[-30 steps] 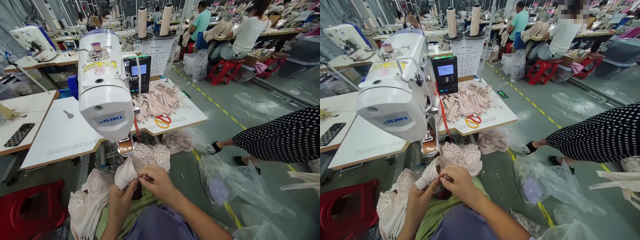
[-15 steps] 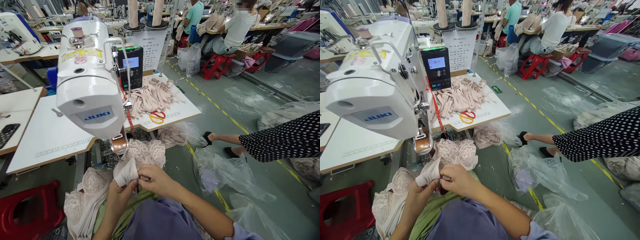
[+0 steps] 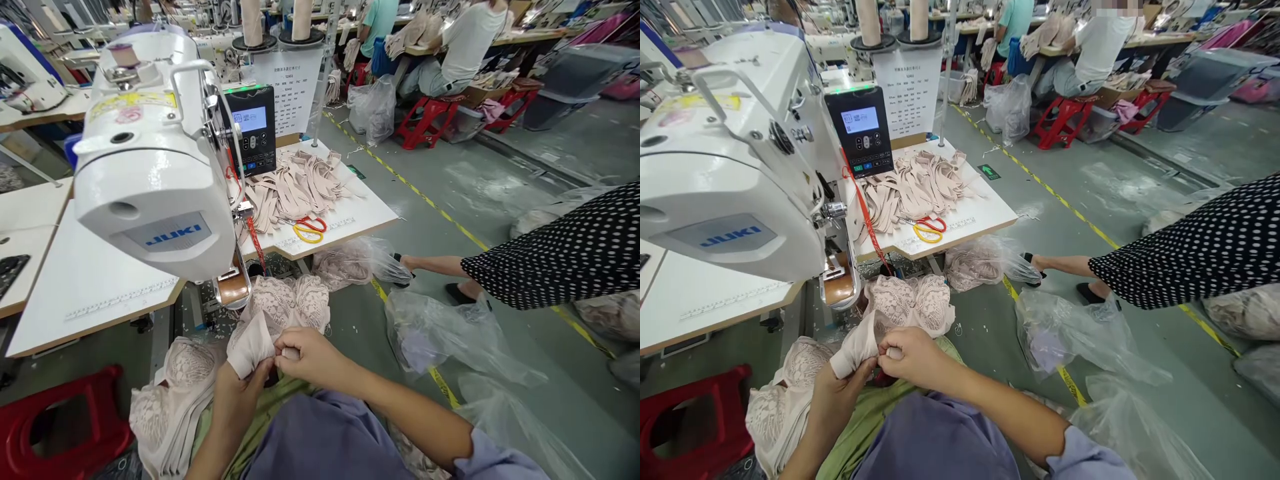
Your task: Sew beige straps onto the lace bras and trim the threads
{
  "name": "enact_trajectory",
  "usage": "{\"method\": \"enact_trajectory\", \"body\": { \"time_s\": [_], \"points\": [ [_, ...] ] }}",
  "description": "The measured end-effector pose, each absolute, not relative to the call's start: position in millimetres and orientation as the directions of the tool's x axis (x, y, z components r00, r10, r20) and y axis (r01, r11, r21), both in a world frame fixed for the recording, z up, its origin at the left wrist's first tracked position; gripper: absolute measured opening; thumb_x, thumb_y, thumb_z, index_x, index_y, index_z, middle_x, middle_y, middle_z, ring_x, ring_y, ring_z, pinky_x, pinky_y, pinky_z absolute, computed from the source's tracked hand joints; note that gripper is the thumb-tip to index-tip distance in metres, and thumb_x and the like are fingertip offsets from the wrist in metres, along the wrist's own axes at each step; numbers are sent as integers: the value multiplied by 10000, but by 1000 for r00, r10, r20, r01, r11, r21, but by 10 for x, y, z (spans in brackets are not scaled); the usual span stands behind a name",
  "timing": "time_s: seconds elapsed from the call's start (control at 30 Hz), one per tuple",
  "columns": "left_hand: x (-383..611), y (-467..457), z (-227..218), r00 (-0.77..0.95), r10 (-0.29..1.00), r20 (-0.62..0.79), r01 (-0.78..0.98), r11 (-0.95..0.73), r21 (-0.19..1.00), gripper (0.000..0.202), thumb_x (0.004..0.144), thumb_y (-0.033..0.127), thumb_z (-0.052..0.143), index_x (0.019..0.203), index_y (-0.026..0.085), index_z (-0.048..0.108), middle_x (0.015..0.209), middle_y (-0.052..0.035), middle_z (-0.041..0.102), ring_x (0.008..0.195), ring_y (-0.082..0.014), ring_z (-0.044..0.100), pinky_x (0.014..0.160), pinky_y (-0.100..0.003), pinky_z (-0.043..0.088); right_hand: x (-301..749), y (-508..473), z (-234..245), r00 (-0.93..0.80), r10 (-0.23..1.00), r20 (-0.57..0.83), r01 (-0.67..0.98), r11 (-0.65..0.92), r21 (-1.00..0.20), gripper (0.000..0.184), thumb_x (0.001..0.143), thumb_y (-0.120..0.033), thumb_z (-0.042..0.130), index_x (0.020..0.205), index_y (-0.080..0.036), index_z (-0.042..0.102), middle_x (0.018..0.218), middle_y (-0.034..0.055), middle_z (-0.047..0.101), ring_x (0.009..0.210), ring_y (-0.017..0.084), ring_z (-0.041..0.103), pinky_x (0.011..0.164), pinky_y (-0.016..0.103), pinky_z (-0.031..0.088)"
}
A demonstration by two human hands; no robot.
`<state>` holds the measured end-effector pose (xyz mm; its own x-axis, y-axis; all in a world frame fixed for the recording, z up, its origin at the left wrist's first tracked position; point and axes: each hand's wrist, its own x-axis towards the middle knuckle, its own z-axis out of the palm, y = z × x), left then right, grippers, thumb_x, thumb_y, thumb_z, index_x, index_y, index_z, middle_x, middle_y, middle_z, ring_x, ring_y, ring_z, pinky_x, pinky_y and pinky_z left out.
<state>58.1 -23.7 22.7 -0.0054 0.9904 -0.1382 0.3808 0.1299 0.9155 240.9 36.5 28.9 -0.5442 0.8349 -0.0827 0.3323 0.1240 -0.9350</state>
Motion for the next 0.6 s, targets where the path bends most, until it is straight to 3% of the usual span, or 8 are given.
{"method": "enact_trajectory", "body": {
  "time_s": [0.13, 0.2, 0.3, 0.37, 0.47, 0.6],
  "points": [
    [558, -167, 310, -5, 978, -211, 372, 197, 907, 443, 897, 430, 586, 1225, 147, 678, 942, -78, 756, 864, -243, 688, 744, -296, 551, 2521, 432, 300, -571, 803, -168, 284, 2, -959, 157, 817, -147, 564, 858, -186, 711, 817, -2, 680, 700, 125, 555, 637, 227, 386],
    [551, -132, 362, 9, 969, -245, 351, 226, 909, 491, 897, 443, 585, 1294, 159, 633, 1053, -91, 747, 988, -264, 676, 845, -329, 547, 2569, 451, 320, -548, 820, -163, 299, 10, -954, 163, 835, -142, 545, 905, -193, 683, 830, -11, 668, 659, 113, 519, 623, 228, 372],
    [569, -95, 439, 51, 965, -258, 306, 230, 924, 541, 888, 435, 601, 1363, 178, 577, 1315, -109, 648, 1263, -299, 552, 1096, -419, 406, 2603, 446, 368, -523, 841, -139, 348, 61, -935, 135, 833, -166, 574, 960, -212, 567, 761, -61, 576, 572, 90, 420, 581, 223, 316],
    [595, -85, 481, 89, 961, -264, 282, 230, 932, 554, 894, 424, 595, 1391, 181, 550, 1363, -114, 615, 1314, -301, 511, 1134, -433, 361, 2603, 431, 400, -536, 835, -128, 382, 105, -918, 141, 839, -173, 575, 949, -220, 500, 684, -85, 489, 547, 90, 391, 562, 223, 277],
    [630, -94, 507, 116, 961, -252, 302, 208, 930, 517, 902, 401, 591, 1377, 199, 567, 1342, -103, 633, 1284, -293, 541, 1107, -395, 398, 2592, 413, 439, -575, 811, -102, 419, 186, -889, 122, 848, -157, 550, 903, -222, 461, 626, -89, 408, 550, 100, 386, 551, 231, 240],
    [638, -133, 470, 82, 962, -260, 381, 211, 900, 458, 895, 404, 598, 1307, 207, 628, 1167, -83, 719, 1131, -290, 635, 958, -337, 500, 2581, 412, 480, -613, 786, -82, 412, 230, -882, 142, 835, -120, 532, 901, -218, 453, 639, -84, 418, 561, 99, 386, 554, 231, 236]
  ]
}}
